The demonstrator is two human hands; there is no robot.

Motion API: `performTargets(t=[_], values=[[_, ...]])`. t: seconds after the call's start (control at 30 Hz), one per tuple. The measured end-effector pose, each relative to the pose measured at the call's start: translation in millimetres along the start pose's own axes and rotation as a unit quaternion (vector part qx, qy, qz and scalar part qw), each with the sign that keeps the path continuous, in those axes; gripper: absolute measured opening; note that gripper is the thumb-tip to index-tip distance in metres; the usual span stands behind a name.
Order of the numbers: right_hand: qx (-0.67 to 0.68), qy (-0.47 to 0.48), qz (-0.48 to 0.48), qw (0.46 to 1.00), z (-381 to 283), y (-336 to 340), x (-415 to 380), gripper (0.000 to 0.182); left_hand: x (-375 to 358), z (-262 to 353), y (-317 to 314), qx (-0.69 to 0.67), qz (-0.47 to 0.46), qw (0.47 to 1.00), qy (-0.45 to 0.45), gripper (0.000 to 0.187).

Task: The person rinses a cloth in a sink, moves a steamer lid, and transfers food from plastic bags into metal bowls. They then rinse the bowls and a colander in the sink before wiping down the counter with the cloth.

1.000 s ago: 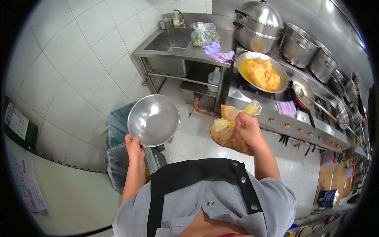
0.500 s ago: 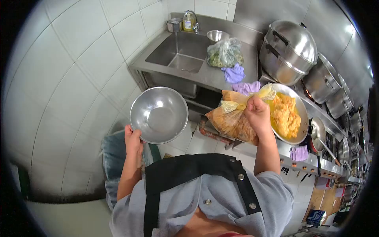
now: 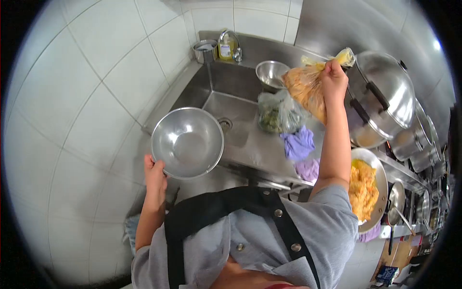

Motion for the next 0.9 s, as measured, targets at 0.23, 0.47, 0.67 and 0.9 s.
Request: performTargets(t=[0.23, 0.47, 0.67, 0.9], values=[[-0.185, -0.055, 0.04, 0.98, 122.2, -99.8, 101.1, 0.006, 98.0, -11.7, -35.5, 0.032, -0.029, 0.999, -0.024, 0.019], [-0.309, -0.07, -0.125, 0.94, 312.1, -174.0, 78.6, 0.011, 205.1, -54.1, -77.1, 0.094, -0.075, 0.993, 0.015, 0.021], [-0.557, -0.09, -0.287, 0.774, 177.1, -239.5, 119.8, 0.02, 318.6, -124.5, -134.5, 0.112, -0.197, 0.969, 0.099, 0.022], [-0.222, -0.089, -0.404, 0.883, 113.1, -484.9, 90.5, 0.046, 394.8, -182.8, -207.8, 0.159, -0.241, 0.948, 0.135, 0.016]])
Point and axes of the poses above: each hand's wrist, its own x-axis towards the middle knuckle, its own y-axis out of the back of the hand, z = x × y, the point moved 1 cm from there along x, towards the middle knuckle, and after that the axes turned 5 degrees about -y, right-handed, at the moved point
